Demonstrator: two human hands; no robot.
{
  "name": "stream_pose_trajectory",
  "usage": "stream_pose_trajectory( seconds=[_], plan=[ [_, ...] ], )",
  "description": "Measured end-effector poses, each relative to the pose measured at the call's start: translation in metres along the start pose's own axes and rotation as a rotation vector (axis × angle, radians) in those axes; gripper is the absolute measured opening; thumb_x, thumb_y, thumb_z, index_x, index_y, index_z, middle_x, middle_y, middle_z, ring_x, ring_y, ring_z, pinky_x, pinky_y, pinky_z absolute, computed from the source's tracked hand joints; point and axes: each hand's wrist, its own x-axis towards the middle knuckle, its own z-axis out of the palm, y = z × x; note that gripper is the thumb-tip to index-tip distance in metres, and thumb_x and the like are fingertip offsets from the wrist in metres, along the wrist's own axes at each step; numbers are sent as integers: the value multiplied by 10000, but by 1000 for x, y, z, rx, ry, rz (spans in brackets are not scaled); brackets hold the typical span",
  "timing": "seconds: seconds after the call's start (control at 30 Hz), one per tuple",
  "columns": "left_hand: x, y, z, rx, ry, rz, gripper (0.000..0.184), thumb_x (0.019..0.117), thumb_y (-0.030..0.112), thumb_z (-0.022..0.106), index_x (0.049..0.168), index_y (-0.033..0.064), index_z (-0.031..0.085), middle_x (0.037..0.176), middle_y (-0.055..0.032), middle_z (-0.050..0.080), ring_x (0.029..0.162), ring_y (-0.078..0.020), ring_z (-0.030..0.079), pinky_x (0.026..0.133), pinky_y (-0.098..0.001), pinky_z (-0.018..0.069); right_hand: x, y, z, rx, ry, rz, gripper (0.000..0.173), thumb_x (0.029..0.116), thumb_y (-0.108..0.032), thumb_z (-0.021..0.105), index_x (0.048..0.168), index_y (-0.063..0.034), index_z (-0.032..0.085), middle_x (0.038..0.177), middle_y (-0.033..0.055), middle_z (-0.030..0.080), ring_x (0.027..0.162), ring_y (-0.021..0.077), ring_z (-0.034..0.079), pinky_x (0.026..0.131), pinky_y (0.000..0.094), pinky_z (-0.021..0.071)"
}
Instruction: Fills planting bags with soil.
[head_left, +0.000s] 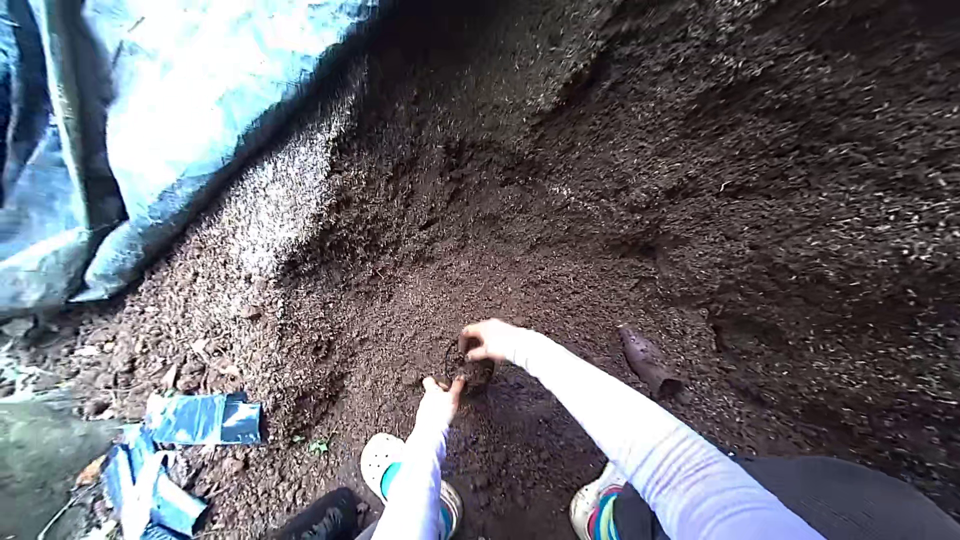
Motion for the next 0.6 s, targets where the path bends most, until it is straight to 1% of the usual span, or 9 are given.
stream_pose_trajectory(
  seconds=[0.07, 0.1, 0.13, 0.2, 0.33, 0.43, 0.5, 0.53, 0.6],
  plan=[
    [4, -4, 8, -174, -21, -119, 865, 1010, 509, 622, 1603, 91, 151, 1159, -239, 659, 921, -300, 708, 805, -456, 587, 2, 15, -4, 24, -6, 111, 677, 947, -292, 758, 1499, -34, 463, 1427, 258, 554, 1335, 403, 536, 1133, 576, 400],
    [6, -3, 10, -252, -54, -162, 890, 1017, 499, 616, 1626, 146, 71, 1122, -236, 666, 861, -286, 707, 761, -434, 587, 8, 24, 2, 6, -37, 175, 772, 924, -355, 780, 1528, -27, 428, 1473, 277, 511, 1377, 423, 497, 1146, 602, 377],
    [9, 1, 11, -296, -79, -177, 871, 1030, 483, 598, 1632, 177, 48, 1096, -232, 672, 829, -272, 701, 740, -415, 581, 13, 29, 9, -11, -74, 226, 804, 921, -409, 772, 1525, -4, 428, 1480, 294, 505, 1392, 436, 485, 1147, 625, 364],
    [16, 8, 12, -315, -76, -154, 784, 1055, 424, 577, 1625, 177, 99, 1042, -218, 647, 770, -245, 656, 698, -392, 552, 20, 28, 19, -23, -132, 302, 795, 937, -484, 729, 1485, 29, 467, 1461, 298, 522, 1389, 429, 495, 1136, 625, 380],
    [25, 15, 11, -193, -27, -93, 716, 1048, 326, 615, 1593, 121, 200, 1235, -252, 606, 852, -275, 663, 738, -426, 556, 33, 26, 27, -74, -136, 364, 727, 943, -489, 712, 1442, 4, 522, 1419, 281, 562, 1350, 429, 535, 1093, 638, 429],
    [32, 18, 13, -60, 24, -92, 686, 1024, 276, 646, 1573, 124, 262, 1323, -250, 593, 995, -327, 677, 811, -483, 558, 29, 6, 29, -142, -122, 418, 584, 989, -384, 678, 1409, -1, 545, 1414, 266, 572, 1330, 438, 551, 1050, 642, 464],
    [34, 21, 16, 23, 73, -101, 679, 1007, 270, 660, 1564, 131, 298, 1316, -250, 622, 1086, -369, 688, 884, -537, 564, 24, -5, 36, -128, -74, 438, 518, 1013, -256, 645, 1448, -7, 515, 1427, 262, 567, 1328, 442, 552, 1050, 633, 466],
    [34, 22, 16, 58, 80, -90, 688, 1006, 278, 662, 1568, 128, 295, 1307, -252, 628, 1083, -374, 692, 889, -541, 566, 21, -8, 37, -104, -62, 438, 522, 1021, -210, 625, 1484, -14, 482, 1449, 263, 551, 1345, 444, 536, 1066, 629, 450],
    [30, 17, 10, 44, 23, -48, 716, 1009, 274, 671, 1574, 92, 270, 1319, -271, 610, 1084, -380, 683, 893, -540, 566, 20, 6, 36, -79, -89, 388, 561, 1027, -254, 625, 1502, -9, 455, 1462, 279, 534, 1363, 450, 520, 1091, 635, 430]
  ],
)
